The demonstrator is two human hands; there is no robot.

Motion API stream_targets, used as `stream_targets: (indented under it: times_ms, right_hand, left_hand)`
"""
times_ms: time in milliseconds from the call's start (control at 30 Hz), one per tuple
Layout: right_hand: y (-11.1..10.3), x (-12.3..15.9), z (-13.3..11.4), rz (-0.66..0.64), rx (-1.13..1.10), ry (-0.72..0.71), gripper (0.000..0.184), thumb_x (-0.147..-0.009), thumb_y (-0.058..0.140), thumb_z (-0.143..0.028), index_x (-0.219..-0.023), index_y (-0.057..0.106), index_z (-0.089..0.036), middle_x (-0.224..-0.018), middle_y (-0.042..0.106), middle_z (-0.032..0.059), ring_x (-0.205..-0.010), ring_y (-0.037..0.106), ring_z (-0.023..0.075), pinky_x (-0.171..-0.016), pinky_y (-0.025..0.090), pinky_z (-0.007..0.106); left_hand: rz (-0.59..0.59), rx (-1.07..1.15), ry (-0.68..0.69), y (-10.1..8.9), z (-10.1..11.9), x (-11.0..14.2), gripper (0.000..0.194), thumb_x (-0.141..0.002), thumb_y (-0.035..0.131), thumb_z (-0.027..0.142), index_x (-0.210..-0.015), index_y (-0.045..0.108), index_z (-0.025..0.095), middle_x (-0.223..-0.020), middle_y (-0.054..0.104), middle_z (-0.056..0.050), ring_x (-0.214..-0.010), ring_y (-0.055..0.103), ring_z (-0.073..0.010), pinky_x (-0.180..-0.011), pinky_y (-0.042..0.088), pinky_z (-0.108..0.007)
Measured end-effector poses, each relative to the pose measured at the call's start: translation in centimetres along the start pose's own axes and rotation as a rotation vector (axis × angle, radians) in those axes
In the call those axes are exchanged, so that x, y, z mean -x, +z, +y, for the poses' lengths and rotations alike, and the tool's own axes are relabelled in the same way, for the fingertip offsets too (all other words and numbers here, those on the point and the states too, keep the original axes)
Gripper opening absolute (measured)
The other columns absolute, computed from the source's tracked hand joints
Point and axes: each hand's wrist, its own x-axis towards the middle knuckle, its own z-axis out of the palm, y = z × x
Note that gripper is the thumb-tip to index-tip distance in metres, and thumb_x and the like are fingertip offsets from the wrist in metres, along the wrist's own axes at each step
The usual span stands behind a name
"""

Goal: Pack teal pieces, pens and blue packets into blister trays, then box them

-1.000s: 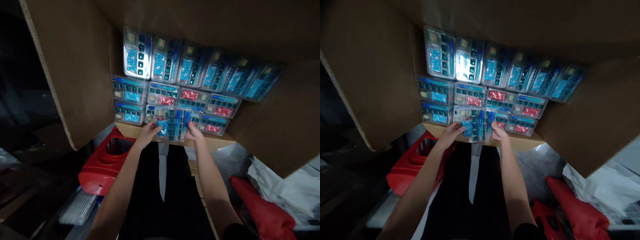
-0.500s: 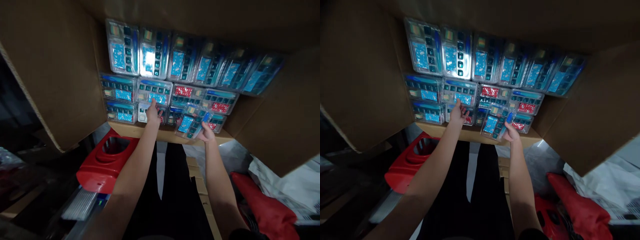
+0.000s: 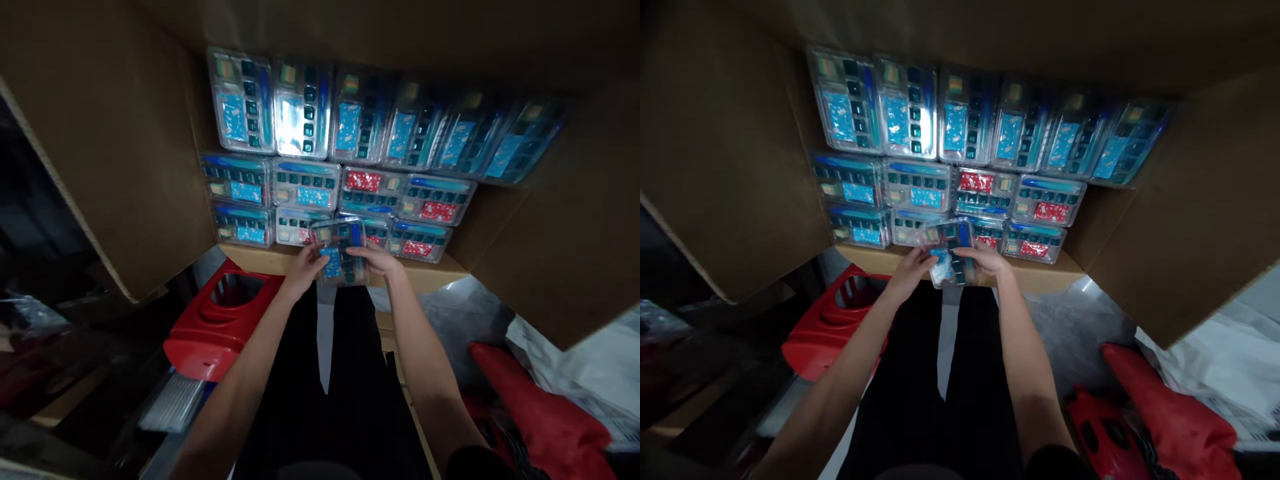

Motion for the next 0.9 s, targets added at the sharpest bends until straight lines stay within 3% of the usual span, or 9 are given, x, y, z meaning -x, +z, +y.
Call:
stream_targets:
  times_ms: [67,167,267,367,500,633,900]
  right_hand:
    - [1.0,-0.5,-0.4,-0.029,0.099,0.018,0.03,-0.061,0.081,-0.032,-0.082,0.066,-0.016,-0.078,0.073,0.0007,-0.073,0.068,0.0154,-0.067,0.057,0.027]
    - [1.6,-1.1,-0.6,0.013,0.296,0.017,0.031,-0.059,0.083,-0.03,-0.081,0.064,-0.018,-0.071,0.069,-0.0022,-0.064,0.065,0.0123,-0.057,0.054,0.023]
    - [1.5,-1.9,-0.3,0.129,0.39,-0.014,0.033,-0.06,0.081,-0.031,-0.082,0.059,-0.02,-0.06,0.062,-0.0049,-0.054,0.061,0.0112,-0.052,0.051,0.023]
    - [1.4,-3.1,0.2,0.283,0.471,-0.093,0.028,-0.067,0.073,-0.036,-0.086,0.058,-0.021,-0.06,0.057,-0.006,-0.052,0.057,0.01,-0.056,0.05,0.025]
    - [1.9,-4.6,0.6,0.503,0.62,-0.219,0.027,-0.07,0.068,-0.038,-0.088,0.056,-0.021,-0.065,0.053,-0.0044,-0.062,0.055,0.0146,-0.068,0.048,0.031]
    - [3.0,-5.8,0.6,0.727,0.825,-0.3,0.039,-0.07,0.067,-0.034,-0.104,0.053,-0.022,-0.076,0.057,-0.0004,-0.073,0.056,0.0202,-0.076,0.045,0.036]
    - [5.4,-7.6,1.8,0.856,0.949,-0.298,0.034,-0.076,0.062,-0.026,-0.109,0.053,-0.022,-0.09,0.062,0.0061,-0.084,0.059,0.025,-0.081,0.047,0.041]
  left_hand:
    - [0.062,0.026,0.019,-1.3,-1.2,0.9,0.047,-0.051,0.089,0.032,-0.089,0.065,0.018,-0.094,0.072,-0.002,-0.097,0.065,-0.0186,-0.09,0.05,-0.031]
    - [0.177,0.099,0.021,-3.0,-2.3,0.6,0.033,-0.067,0.079,0.036,-0.09,0.062,0.02,-0.095,0.072,-0.002,-0.101,0.065,-0.0163,-0.093,0.048,-0.031]
    - [0.264,0.159,-0.002,-3.9,-2.7,-0.7,0.016,-0.079,0.069,0.032,-0.086,0.06,0.02,-0.09,0.071,-0.001,-0.097,0.065,-0.0125,-0.094,0.048,-0.029]
    - [0.293,0.183,-0.06,-3.9,-2.8,-2.3,0.012,-0.082,0.066,0.026,-0.078,0.057,0.019,-0.075,0.068,0.001,-0.084,0.067,-0.0108,-0.093,0.05,-0.031]
    - [0.266,0.16,-0.151,-3.1,-2.6,-4.4,0.02,-0.082,0.068,0.027,-0.072,0.055,0.017,-0.067,0.065,0.001,-0.078,0.068,-0.011,-0.093,0.051,-0.032]
    - [0.221,0.077,-0.265,-2.6,-2.1,-5.9,0.028,-0.082,0.068,0.04,-0.074,0.056,0.015,-0.072,0.069,-0.006,-0.085,0.071,-0.0174,-0.089,0.054,-0.035]
    - [-0.011,-0.146,-0.476,-4.9,0.0,-6.9,0.047,-0.083,0.057,0.059,-0.074,0.063,0.013,-0.074,0.073,-0.017,-0.086,0.072,-0.0291,-0.08,0.057,-0.042]
